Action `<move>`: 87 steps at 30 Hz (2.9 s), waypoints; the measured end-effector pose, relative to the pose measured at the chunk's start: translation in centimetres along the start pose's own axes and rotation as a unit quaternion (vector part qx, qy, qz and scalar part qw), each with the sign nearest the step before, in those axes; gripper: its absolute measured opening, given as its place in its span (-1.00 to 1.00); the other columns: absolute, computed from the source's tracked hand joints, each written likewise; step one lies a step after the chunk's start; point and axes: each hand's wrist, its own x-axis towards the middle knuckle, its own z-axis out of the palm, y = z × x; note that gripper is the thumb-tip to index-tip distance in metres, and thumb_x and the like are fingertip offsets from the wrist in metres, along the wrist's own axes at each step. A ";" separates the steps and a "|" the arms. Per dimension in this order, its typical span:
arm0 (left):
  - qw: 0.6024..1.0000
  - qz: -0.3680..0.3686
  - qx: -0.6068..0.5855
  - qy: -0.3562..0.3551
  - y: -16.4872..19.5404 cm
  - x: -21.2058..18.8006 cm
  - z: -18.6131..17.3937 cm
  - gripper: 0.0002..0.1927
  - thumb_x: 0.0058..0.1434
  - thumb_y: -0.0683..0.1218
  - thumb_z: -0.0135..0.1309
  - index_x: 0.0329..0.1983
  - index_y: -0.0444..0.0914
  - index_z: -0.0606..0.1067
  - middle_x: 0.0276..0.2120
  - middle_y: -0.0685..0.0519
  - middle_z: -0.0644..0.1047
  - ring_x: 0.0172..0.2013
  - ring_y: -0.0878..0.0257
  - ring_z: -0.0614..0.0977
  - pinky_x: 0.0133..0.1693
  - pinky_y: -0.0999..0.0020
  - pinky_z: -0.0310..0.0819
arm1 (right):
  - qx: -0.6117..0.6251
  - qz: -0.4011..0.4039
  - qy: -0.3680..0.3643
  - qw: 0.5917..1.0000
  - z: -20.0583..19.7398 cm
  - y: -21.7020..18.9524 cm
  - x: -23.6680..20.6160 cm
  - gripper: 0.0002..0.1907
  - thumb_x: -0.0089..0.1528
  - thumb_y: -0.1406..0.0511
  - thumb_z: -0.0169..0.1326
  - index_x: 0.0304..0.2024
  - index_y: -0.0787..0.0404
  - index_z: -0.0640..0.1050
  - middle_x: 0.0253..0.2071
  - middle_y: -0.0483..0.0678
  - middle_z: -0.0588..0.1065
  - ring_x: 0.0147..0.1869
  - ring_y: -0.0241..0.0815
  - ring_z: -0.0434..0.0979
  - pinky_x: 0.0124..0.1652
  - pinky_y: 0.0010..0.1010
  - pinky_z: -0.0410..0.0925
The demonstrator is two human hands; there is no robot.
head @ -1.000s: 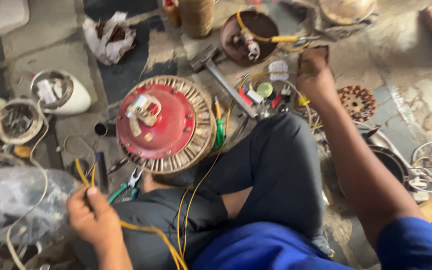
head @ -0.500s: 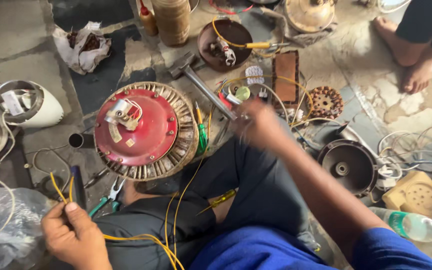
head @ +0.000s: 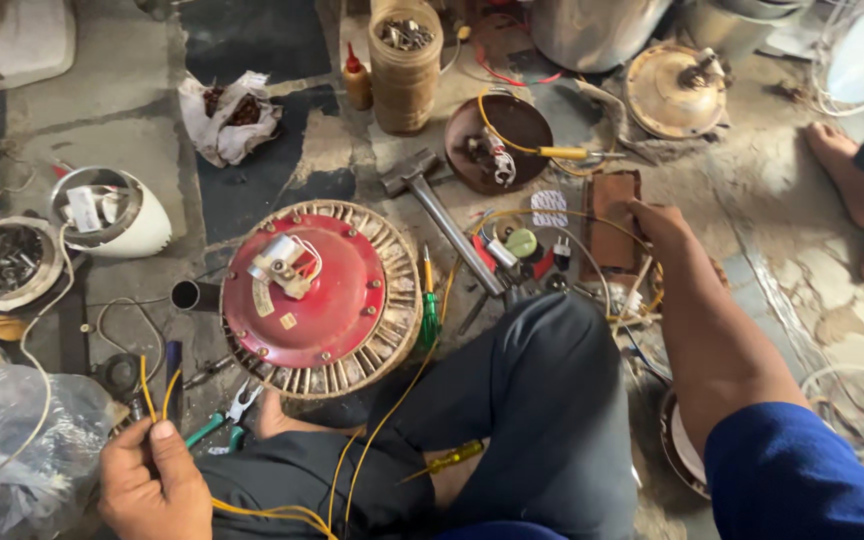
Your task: The person sits on the floor and repairs a red electric motor stator. They use a screwdriver to tighten screws on a small metal component attached to the stator's center and manipulate yellow wires connected to the assembly.
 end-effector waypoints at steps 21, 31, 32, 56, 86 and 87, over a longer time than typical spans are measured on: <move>1.000 0.023 0.005 -0.002 1.7 0.2 -0.7 -0.79 0.59 -0.11 0.11 -0.04 -0.41 0.49 -0.36 -0.05 0.57 -0.38 0.26 0.56 -0.22 0.38 0.46 | -0.509 -0.587 -0.123 0.618 14.2 -3.4 -8.9 -0.47 0.21 0.04 0.22 0.03 0.28 0.47 0.01 0.08 0.40 0.18 0.07 0.41 -0.09 -0.11 0.47; 1.000 0.022 0.000 -0.021 1.2 0.4 -0.5 -0.77 0.61 -0.11 0.10 -0.03 -0.42 0.47 -0.33 -0.04 0.58 -0.34 0.28 0.58 -0.18 0.40 0.47 | -0.290 -0.417 -0.137 0.851 10.9 -5.7 -5.7 -0.23 -0.14 0.00 0.45 0.03 0.17 0.54 0.07 0.14 0.49 0.25 0.12 0.44 0.22 -0.09 0.33; 0.999 0.025 -0.002 -0.019 1.1 0.4 -0.6 -0.77 0.61 -0.11 0.11 -0.03 -0.42 0.47 -0.33 -0.04 0.58 -0.34 0.28 0.58 -0.18 0.40 0.47 | -0.301 -0.405 -0.136 0.852 10.5 -6.0 -5.4 -0.14 -0.19 -0.03 0.48 0.07 0.18 0.50 0.07 0.13 0.50 0.25 0.16 0.41 0.22 -0.07 0.30; 0.998 0.044 0.022 -0.029 0.4 0.2 -0.4 -0.78 0.62 -0.13 0.12 -0.04 -0.43 0.47 -0.31 -0.07 0.58 -0.32 0.25 0.59 -0.18 0.39 0.47 | -0.348 -0.523 0.051 0.777 8.7 0.5 -6.3 -0.65 0.19 0.15 0.32 -0.03 0.14 0.64 0.04 0.03 0.51 0.16 0.13 0.46 0.08 -0.10 0.38; 0.996 0.041 -0.074 -0.029 0.4 0.3 -0.9 -0.84 0.63 -0.19 0.07 -0.05 -0.42 0.46 -0.32 0.02 0.51 -0.35 0.35 0.49 -0.24 0.49 0.40 | -0.323 -0.417 -0.054 0.848 15.2 -3.5 -13.5 -0.69 0.17 0.19 0.14 -0.05 0.02 0.67 -0.19 0.17 0.62 -0.10 0.17 0.64 -0.08 -0.06 0.47; 0.995 0.047 -0.083 -0.033 0.1 0.3 -0.9 -0.83 0.64 -0.19 0.05 -0.05 -0.43 0.44 -0.27 0.01 0.53 -0.29 0.35 0.52 -0.18 0.49 0.43 | -0.313 -0.354 -0.023 0.881 13.1 -3.3 -11.8 -0.72 0.22 0.20 0.12 -0.05 0.04 0.67 -0.18 0.16 0.62 -0.10 0.17 0.64 -0.10 -0.06 0.47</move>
